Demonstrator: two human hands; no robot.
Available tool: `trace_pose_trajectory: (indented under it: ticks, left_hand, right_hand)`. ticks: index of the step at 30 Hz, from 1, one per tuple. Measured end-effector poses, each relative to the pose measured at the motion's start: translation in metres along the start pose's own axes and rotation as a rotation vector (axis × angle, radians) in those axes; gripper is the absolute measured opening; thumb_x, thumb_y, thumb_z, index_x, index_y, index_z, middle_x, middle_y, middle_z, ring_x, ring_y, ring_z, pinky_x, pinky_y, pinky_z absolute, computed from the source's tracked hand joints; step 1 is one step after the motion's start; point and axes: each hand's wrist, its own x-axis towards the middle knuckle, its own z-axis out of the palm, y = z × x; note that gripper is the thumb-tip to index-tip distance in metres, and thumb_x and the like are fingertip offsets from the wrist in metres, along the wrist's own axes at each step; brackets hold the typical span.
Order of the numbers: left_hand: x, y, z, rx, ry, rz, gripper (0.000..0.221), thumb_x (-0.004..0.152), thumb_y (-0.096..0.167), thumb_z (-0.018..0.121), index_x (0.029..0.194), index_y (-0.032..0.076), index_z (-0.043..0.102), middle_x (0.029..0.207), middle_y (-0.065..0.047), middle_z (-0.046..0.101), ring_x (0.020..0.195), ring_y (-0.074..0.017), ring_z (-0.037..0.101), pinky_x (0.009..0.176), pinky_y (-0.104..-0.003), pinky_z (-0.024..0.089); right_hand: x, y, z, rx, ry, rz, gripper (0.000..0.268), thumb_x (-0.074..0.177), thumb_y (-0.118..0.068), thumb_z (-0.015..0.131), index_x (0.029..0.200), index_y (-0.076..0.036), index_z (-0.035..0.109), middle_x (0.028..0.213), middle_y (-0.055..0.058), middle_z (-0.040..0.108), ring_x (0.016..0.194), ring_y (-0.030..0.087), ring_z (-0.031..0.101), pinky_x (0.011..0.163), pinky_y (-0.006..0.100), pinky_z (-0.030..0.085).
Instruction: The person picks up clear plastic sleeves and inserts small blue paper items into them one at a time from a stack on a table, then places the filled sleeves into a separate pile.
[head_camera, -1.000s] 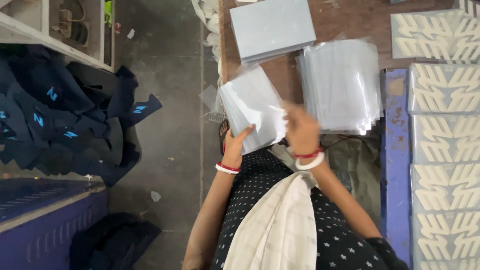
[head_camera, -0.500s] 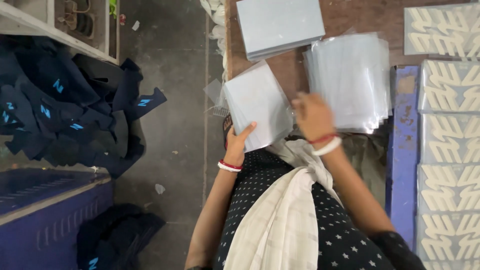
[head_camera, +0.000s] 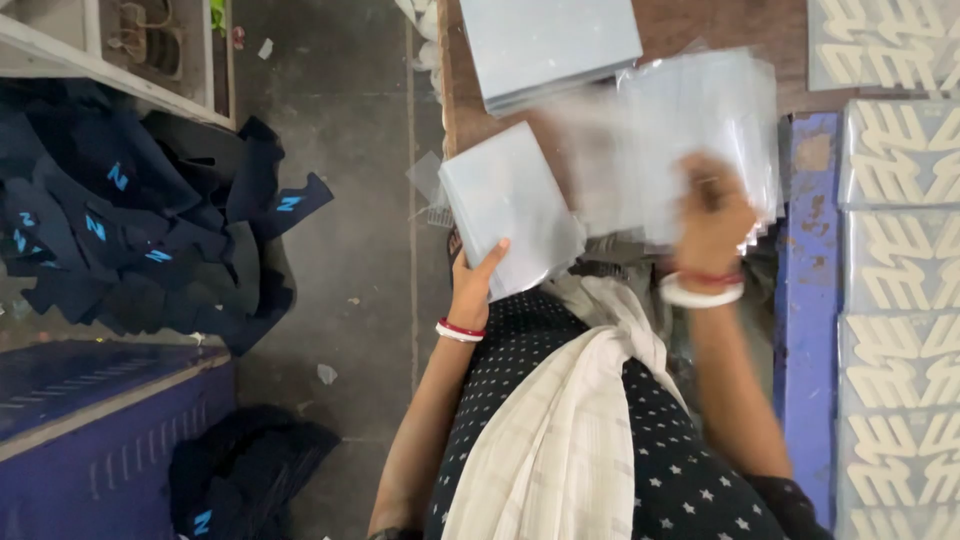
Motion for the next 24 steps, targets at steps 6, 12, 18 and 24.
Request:
trace_pose_trajectory:
  ticks: [6,12,18,24]
  left_hand:
    - [-0.002,0.003,-0.001,-0.03,-0.039,0.0,0.058,0.086,0.023,0.079,0.132,-0.006,0.058,0.123,-0.015,0.068,0.108,-0.0208,0.066,0.093,-0.032,0.052]
    - [-0.01,0.0,-0.011,-0.153,-0.198,-0.024,0.048,0.101,0.026,0.065,0.137,-0.006,0.055,0.12,-0.011,0.067,0.108,-0.0198,0.064,0.093,-0.034,0.051]
    - [-0.012,-0.012,-0.021,0.199,-0.27,0.243,0.046,0.108,0.027,0.057,0.144,-0.002,0.048,0.134,-0.006,0.06,0.121,-0.0157,0.058,0.102,-0.032,0.05]
    - [0.003,-0.024,-0.011,-0.266,-0.129,-0.06,0.05,0.101,0.023,0.063,0.144,0.0,0.05,0.131,-0.009,0.063,0.117,-0.0205,0.062,0.097,-0.036,0.052]
  right_hand:
    - [0.053,0.013,-0.073,-0.906,0.047,-0.166,0.012,0.103,-0.007,0.076,0.113,-0.001,0.076,0.102,0.017,0.074,0.088,0.032,0.073,0.081,0.043,0.057]
    - [-0.022,0.002,0.034,-0.871,-0.424,-0.486,0.025,0.097,-0.013,0.058,0.117,-0.003,0.067,0.121,0.02,0.066,0.116,0.042,0.062,0.103,0.052,0.047]
    - [-0.063,0.017,0.086,-0.978,-0.468,-0.363,0.039,0.101,-0.03,0.064,0.122,0.003,0.067,0.112,0.021,0.066,0.102,0.04,0.062,0.086,0.049,0.051]
    - [-0.082,0.006,0.079,-0.962,-0.445,-0.677,0.047,0.097,-0.006,0.061,0.143,0.004,0.059,0.133,0.018,0.064,0.108,0.033,0.063,0.095,0.042,0.055]
